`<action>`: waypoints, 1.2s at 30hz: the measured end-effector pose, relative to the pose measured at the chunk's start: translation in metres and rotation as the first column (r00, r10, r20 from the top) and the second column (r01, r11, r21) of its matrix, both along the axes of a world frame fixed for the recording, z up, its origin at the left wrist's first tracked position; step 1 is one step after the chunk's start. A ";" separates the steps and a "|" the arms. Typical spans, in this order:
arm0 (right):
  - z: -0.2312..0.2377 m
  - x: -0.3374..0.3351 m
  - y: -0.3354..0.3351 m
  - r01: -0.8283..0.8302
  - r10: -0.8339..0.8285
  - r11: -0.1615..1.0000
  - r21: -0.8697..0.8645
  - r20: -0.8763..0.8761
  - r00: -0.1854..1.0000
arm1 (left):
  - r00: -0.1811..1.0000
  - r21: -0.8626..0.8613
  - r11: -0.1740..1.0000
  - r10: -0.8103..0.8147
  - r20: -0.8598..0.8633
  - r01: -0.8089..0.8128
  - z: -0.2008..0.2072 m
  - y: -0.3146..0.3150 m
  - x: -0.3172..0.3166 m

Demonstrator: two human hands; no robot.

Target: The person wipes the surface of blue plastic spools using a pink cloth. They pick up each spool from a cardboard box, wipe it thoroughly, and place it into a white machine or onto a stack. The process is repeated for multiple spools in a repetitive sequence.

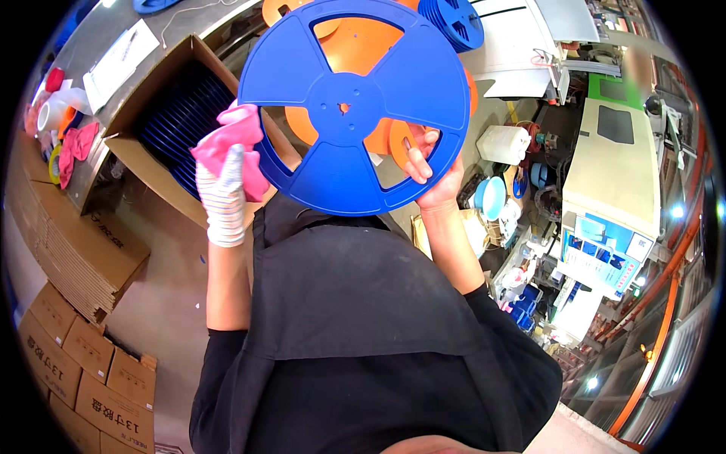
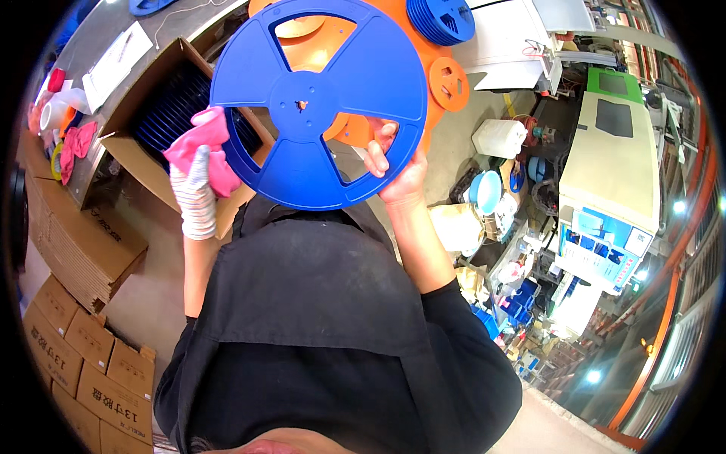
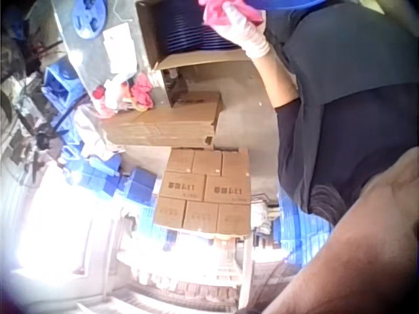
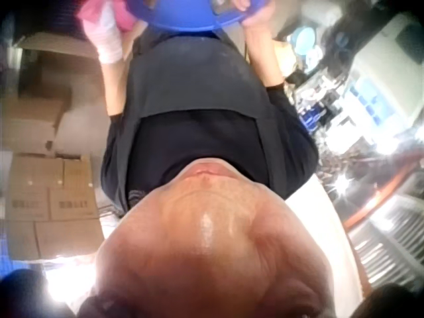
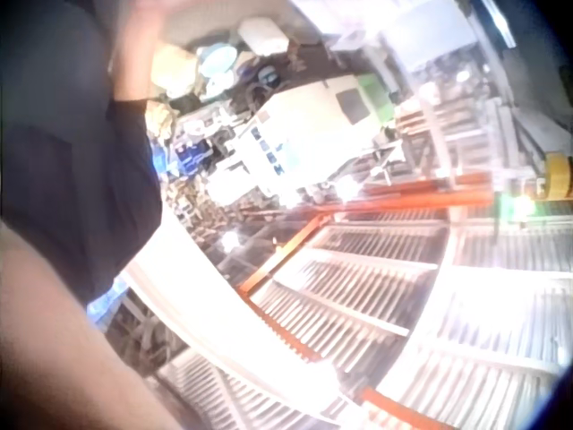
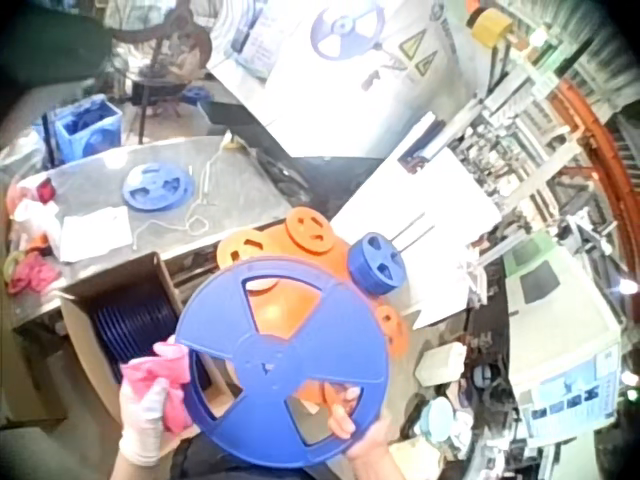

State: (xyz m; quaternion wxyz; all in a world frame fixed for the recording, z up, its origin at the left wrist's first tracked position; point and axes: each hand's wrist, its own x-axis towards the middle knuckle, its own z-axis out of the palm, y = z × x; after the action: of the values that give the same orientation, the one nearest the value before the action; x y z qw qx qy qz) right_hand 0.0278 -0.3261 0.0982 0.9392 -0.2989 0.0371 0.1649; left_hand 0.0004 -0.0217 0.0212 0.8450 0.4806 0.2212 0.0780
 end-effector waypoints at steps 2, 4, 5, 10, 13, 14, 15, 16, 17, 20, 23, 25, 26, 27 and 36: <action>0.000 -0.001 0.003 0.032 -0.031 0.999 0.009 -0.012 0.999 | 0.996 0.037 0.999 -0.023 0.084 0.020 0.002 -0.017 0.003; -0.001 -0.003 0.005 0.073 -0.072 0.997 0.039 -0.039 0.997 | 0.960 0.569 0.822 -0.182 0.211 0.031 0.009 -0.025 0.007; -0.004 -0.004 0.004 0.065 -0.064 0.998 0.026 -0.017 0.998 | 0.967 0.584 0.802 -0.231 0.106 0.128 0.019 -0.032 0.008; 0.006 -0.013 0.043 -0.004 0.018 0.975 -0.222 0.062 0.998 | 0.861 0.718 0.552 -0.492 -0.131 0.425 0.034 -0.057 0.025; 0.028 -0.019 0.090 -0.133 0.240 0.861 -0.491 0.161 0.957 | 0.871 0.301 0.833 -0.491 0.016 0.464 0.014 -0.063 0.034; 0.030 -0.018 0.100 -0.154 0.321 0.830 -0.536 0.235 0.917 | 0.893 -0.086 0.894 -0.426 0.146 0.440 0.013 -0.062 0.037; 0.032 -0.018 0.108 -0.162 0.396 0.800 -0.578 0.306 0.866 | 0.919 -0.417 0.820 -0.333 0.211 0.392 0.014 -0.062 0.040; 0.029 -0.018 0.105 -0.129 0.489 0.731 -0.670 0.383 0.783 | 0.927 -0.557 0.742 -0.284 0.243 0.373 0.019 -0.059 0.023; 0.032 -0.011 0.097 -0.035 0.554 0.645 -0.764 0.435 0.710 | 0.920 -0.725 0.576 -0.316 0.230 0.379 0.016 -0.049 0.011; 0.026 -0.007 0.068 0.262 0.463 0.483 -0.836 0.497 0.733 | 0.918 -0.831 0.419 -0.309 0.249 0.366 0.001 -0.038 -0.006; 0.019 -0.008 0.053 0.352 0.138 0.511 -0.784 0.479 0.867 | 0.923 -0.852 0.388 -0.295 0.246 0.351 -0.021 -0.032 -0.009; 0.019 -0.007 0.049 0.345 -0.021 0.554 -0.757 0.402 0.915 | 0.925 -0.858 0.381 -0.293 0.242 0.345 -0.032 -0.030 -0.008; 0.017 -0.006 0.049 0.339 -0.051 0.566 -0.752 0.379 0.924 | 0.927 -0.859 0.382 -0.290 0.238 0.340 -0.036 -0.029 -0.007; 0.016 -0.005 0.049 0.333 -0.080 0.577 -0.746 0.354 0.932 | 0.929 -0.857 0.389 -0.282 0.238 0.338 -0.040 -0.028 -0.008; 0.002 -0.003 0.051 0.248 -0.162 0.665 -0.704 0.187 0.969 | 0.941 -0.863 0.399 -0.261 0.216 0.309 -0.062 -0.022 -0.014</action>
State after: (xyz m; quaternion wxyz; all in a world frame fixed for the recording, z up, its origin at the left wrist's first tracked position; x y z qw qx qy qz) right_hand 0.0245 -0.2748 0.1002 0.7585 -0.6464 0.0814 0.0136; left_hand -0.0133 -0.0440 -0.0405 0.9753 -0.0026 0.1241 -0.1828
